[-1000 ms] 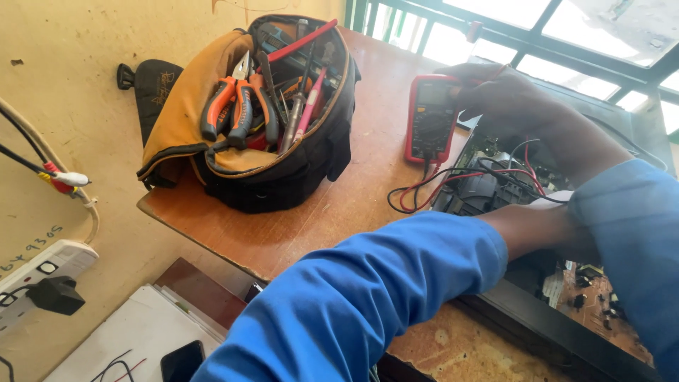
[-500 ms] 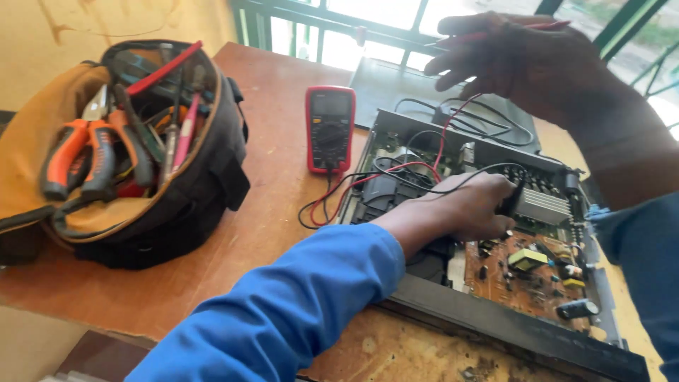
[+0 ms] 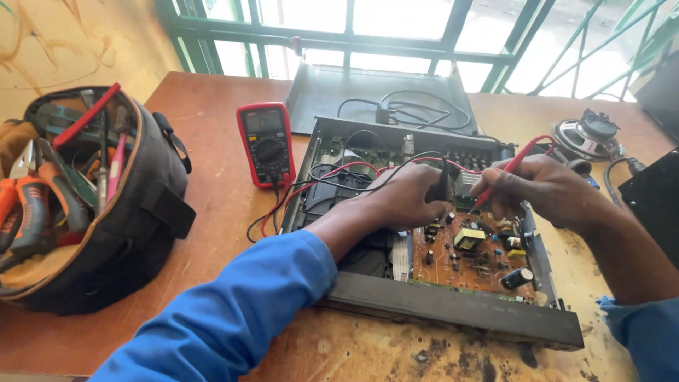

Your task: A person uses a digital multimeter to probe and test various components on a circuit board within an open electronic device on a workbench.

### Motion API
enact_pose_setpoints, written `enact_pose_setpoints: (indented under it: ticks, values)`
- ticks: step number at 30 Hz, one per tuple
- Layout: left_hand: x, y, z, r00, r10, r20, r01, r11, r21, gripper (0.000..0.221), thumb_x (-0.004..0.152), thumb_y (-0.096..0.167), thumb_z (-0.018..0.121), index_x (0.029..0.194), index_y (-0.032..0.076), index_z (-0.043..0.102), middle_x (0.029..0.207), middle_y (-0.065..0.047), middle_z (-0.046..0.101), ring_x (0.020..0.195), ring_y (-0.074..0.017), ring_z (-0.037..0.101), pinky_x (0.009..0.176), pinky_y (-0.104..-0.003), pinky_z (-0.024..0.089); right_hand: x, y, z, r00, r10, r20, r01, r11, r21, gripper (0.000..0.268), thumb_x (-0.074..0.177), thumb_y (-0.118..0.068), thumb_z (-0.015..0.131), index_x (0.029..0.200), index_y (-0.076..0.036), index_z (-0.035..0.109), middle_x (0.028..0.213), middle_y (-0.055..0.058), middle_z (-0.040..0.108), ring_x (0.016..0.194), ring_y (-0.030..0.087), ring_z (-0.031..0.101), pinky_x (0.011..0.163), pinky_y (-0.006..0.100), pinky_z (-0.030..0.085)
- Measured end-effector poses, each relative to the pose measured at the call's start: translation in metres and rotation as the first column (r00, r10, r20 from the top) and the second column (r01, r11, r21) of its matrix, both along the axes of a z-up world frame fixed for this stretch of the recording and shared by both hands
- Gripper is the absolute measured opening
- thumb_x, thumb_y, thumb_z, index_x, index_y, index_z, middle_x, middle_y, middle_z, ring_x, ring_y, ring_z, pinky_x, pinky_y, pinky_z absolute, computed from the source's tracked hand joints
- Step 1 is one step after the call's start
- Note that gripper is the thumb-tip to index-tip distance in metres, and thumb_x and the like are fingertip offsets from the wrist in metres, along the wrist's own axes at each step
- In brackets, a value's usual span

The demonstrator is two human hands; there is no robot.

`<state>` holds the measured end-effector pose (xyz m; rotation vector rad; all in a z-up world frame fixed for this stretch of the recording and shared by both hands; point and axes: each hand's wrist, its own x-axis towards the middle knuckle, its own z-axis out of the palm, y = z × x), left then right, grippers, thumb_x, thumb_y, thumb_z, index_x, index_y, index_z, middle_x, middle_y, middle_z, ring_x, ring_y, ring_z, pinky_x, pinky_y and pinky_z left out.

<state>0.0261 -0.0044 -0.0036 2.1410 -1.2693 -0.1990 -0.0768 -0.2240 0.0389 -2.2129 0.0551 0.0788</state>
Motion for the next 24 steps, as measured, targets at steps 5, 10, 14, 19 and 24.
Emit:
enact_pose_setpoints:
  ticks: [5, 10, 14, 19, 24]
  values:
    - [0.006, -0.003, -0.010, 0.999, -0.039, 0.036, 0.041, 0.997, -0.059, 0.017, 0.082, 0.031, 0.074, 0.085, 0.015, 0.072, 0.073, -0.004, 0.069, 0.066, -0.0232, 0.061, 0.059, -0.040, 0.047, 0.000, 0.013, -0.026, 0.995, 0.077, 0.056, -0.078, 0.997, 0.024, 0.041, 0.104, -0.033, 0.055, 0.084, -0.003, 0.074, 0.059, 0.008, 0.065, 0.049, 0.017, 0.057, 0.048, 0.029, 0.043]
    - [0.008, -0.003, -0.014, 0.989, -0.133, 0.057, 0.142, 0.969, -0.202, 0.011, 0.081, 0.023, 0.071, 0.078, 0.013, 0.071, 0.063, -0.002, 0.063, 0.056, -0.0197, 0.054, 0.054, -0.037, 0.043, -0.012, 0.026, -0.017, 0.990, 0.114, 0.085, -0.102, 0.985, -0.140, 0.045, 0.095, -0.040, 0.061, 0.082, -0.005, 0.086, 0.063, 0.003, 0.063, 0.054, 0.015, 0.054, 0.051, 0.030, 0.043]
    - [0.011, -0.005, -0.018, 0.989, -0.117, 0.089, 0.130, 0.979, -0.157, 0.020, 0.086, 0.036, 0.070, 0.081, 0.016, 0.068, 0.067, -0.001, 0.061, 0.060, -0.0203, 0.054, 0.057, -0.038, 0.042, -0.011, 0.034, -0.019, 0.966, 0.189, 0.175, -0.138, 0.954, -0.267, 0.040, 0.093, -0.043, 0.060, 0.086, -0.014, 0.086, 0.078, 0.001, 0.080, 0.071, 0.015, 0.072, 0.065, 0.030, 0.053]
    - [0.011, -0.005, -0.021, 0.988, -0.111, 0.102, 0.127, 0.979, -0.160, 0.034, 0.089, 0.049, 0.067, 0.080, 0.016, 0.066, 0.067, -0.002, 0.059, 0.061, -0.0220, 0.053, 0.057, -0.039, 0.041, -0.010, 0.036, -0.023, 0.966, 0.183, 0.183, -0.118, 0.942, -0.314, 0.040, 0.095, -0.041, 0.059, 0.080, -0.017, 0.087, 0.077, -0.001, 0.083, 0.067, 0.013, 0.071, 0.064, 0.030, 0.050]
    - [0.011, -0.005, -0.020, 0.988, -0.119, 0.102, 0.132, 0.983, -0.131, 0.032, 0.090, 0.048, 0.064, 0.086, 0.017, 0.069, 0.075, -0.005, 0.066, 0.069, -0.0265, 0.059, 0.062, -0.042, 0.043, -0.008, 0.031, -0.033, 0.957, 0.173, 0.233, -0.094, 0.945, -0.313, 0.038, 0.095, -0.039, 0.061, 0.081, -0.012, 0.083, 0.066, 0.001, 0.075, 0.058, 0.015, 0.061, 0.058, 0.032, 0.045]
